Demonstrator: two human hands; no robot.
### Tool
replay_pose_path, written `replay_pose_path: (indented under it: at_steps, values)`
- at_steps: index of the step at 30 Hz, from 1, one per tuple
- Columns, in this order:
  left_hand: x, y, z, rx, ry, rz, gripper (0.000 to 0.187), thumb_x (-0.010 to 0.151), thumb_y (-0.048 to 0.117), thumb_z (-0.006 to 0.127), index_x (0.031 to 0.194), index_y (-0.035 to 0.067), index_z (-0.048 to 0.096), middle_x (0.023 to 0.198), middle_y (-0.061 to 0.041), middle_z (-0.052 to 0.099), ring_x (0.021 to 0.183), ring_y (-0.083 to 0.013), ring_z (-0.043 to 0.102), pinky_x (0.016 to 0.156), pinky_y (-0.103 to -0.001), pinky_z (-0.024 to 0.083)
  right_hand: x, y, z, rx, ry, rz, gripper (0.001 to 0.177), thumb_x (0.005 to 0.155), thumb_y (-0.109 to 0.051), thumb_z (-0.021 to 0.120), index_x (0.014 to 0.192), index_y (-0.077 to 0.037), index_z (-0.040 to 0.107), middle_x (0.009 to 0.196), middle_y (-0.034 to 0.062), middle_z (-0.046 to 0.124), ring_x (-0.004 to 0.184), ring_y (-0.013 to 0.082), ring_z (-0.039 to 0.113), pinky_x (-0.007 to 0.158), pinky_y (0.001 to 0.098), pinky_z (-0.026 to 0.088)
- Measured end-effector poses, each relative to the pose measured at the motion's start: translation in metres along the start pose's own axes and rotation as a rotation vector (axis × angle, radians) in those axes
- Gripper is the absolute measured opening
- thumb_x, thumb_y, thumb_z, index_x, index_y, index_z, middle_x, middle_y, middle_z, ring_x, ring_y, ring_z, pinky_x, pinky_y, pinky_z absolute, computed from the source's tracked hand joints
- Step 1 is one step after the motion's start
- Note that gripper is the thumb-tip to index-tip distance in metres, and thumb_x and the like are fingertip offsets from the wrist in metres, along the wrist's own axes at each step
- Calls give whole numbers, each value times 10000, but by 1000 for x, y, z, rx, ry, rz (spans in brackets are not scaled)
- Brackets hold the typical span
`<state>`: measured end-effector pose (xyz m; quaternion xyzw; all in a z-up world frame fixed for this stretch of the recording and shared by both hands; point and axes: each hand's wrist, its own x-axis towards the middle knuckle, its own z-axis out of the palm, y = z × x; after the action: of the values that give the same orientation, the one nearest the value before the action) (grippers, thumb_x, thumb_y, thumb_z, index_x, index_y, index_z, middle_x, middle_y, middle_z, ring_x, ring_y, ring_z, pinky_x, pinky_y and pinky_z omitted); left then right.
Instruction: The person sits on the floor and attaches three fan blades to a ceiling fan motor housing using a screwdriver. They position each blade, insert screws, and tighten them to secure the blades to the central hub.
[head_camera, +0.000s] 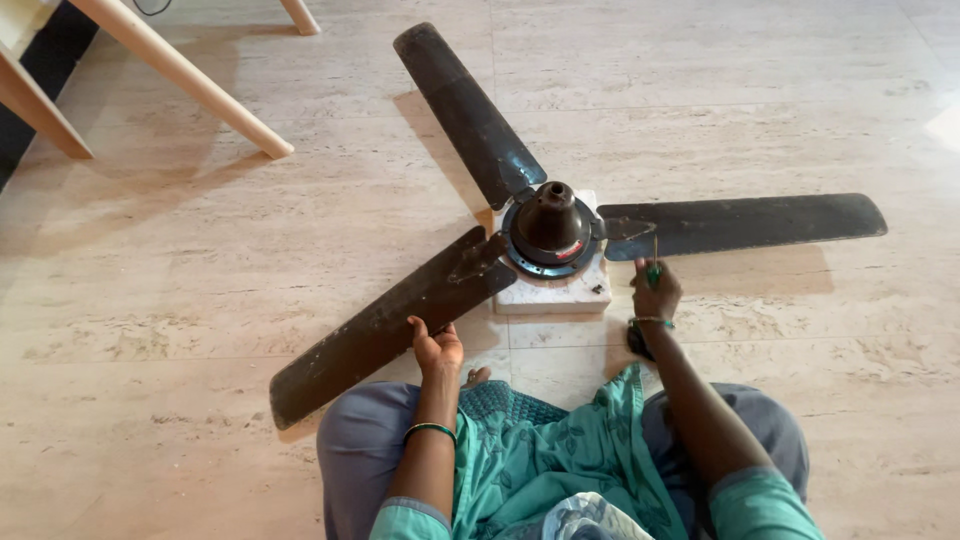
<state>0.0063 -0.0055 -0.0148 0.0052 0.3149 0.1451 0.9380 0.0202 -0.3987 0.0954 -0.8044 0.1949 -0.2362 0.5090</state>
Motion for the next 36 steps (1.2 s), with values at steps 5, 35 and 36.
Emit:
replay_pose_path:
  at_steps: [5, 35, 36]
  values:
    - [-9, -10, 10, -11, -90, -119, 552, 935, 491, 666, 1319, 96, 622, 1285, -76, 692, 1185, -253, 634, 1024, -443, 535, -20, 61, 1, 418, -26, 602, 290, 904, -190, 714, 1176, -89, 727, 947, 66, 768, 682, 87, 703, 456, 249, 450]
    - [-55, 36, 64, 604, -21, 166, 483, 896, 340, 770, 1270, 108, 570, 1181, -84, 683, 1016, -285, 715, 814, -467, 612, -133, 50, 69, 184, -355, 400, 467, 929, -240, 716, 1331, -14, 645, 916, 71, 699, 595, 119, 580, 479, 288, 485]
    - [-56, 39, 62, 606, -27, 157, 469, 895, 329, 769, 1263, 116, 571, 1179, -83, 684, 1014, -294, 717, 813, -472, 610, -134, 50, 68, 208, -364, 389, 470, 927, -237, 713, 1334, -12, 647, 944, 68, 714, 604, 116, 584, 477, 290, 481]
